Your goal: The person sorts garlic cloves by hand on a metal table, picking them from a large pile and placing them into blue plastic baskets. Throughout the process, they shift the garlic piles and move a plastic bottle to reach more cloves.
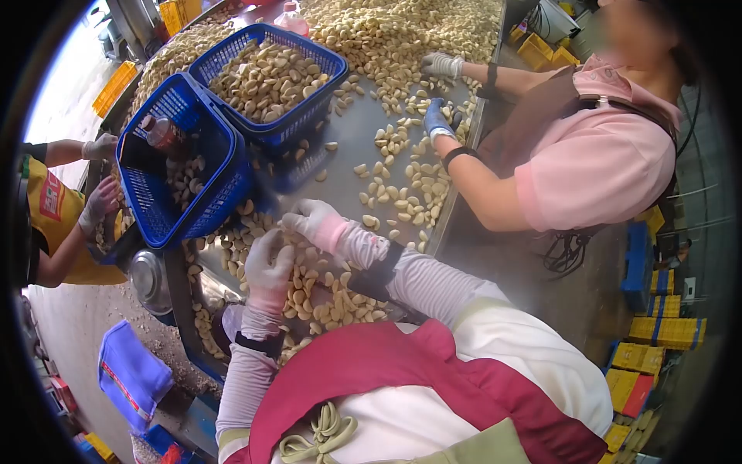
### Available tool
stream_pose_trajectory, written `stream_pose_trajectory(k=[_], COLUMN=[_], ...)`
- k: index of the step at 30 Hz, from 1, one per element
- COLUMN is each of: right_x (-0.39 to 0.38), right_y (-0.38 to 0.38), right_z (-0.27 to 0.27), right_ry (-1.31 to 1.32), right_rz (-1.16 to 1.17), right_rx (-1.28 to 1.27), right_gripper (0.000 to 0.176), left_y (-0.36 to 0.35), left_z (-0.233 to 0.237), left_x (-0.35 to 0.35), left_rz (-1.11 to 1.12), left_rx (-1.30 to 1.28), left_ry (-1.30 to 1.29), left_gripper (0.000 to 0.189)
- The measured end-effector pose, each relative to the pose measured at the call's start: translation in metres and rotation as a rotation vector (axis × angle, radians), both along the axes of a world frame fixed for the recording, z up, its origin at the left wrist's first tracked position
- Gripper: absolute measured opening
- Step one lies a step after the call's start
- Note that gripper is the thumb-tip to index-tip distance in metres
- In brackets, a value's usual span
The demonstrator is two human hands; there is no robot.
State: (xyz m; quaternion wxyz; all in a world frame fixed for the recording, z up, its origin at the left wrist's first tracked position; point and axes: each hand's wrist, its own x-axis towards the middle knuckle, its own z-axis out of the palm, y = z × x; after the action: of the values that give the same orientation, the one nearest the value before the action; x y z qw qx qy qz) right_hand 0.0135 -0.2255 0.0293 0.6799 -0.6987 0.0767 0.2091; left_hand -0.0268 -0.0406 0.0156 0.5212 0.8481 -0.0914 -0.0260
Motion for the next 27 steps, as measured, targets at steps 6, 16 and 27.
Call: stream_pose_trajectory(k=[6, 16, 27], right_x=[-0.015, 0.010, 0.053], right_y=[-0.083, -0.017, 0.087], right_z=[0.041, -0.003, -0.053], right_ry=[-0.035, -0.348, -0.803], right_rz=[0.353, 0.547, 0.470], right_rx=[0.870, -1.145, -0.921], right_gripper=[0.036, 0.032, 0.030], left_y=[0.040, 0.061, 0.093], left_z=[-0.030, -0.028, -0.052], left_x=[0.004, -0.004, -0.003], left_rz=[0.274, -0.010, 0.165], left_rx=[0.153, 0.850, 0.779], left_ry=[-0.182, -0.207, -0.295], left_gripper=[0.040, 0.068, 0.056])
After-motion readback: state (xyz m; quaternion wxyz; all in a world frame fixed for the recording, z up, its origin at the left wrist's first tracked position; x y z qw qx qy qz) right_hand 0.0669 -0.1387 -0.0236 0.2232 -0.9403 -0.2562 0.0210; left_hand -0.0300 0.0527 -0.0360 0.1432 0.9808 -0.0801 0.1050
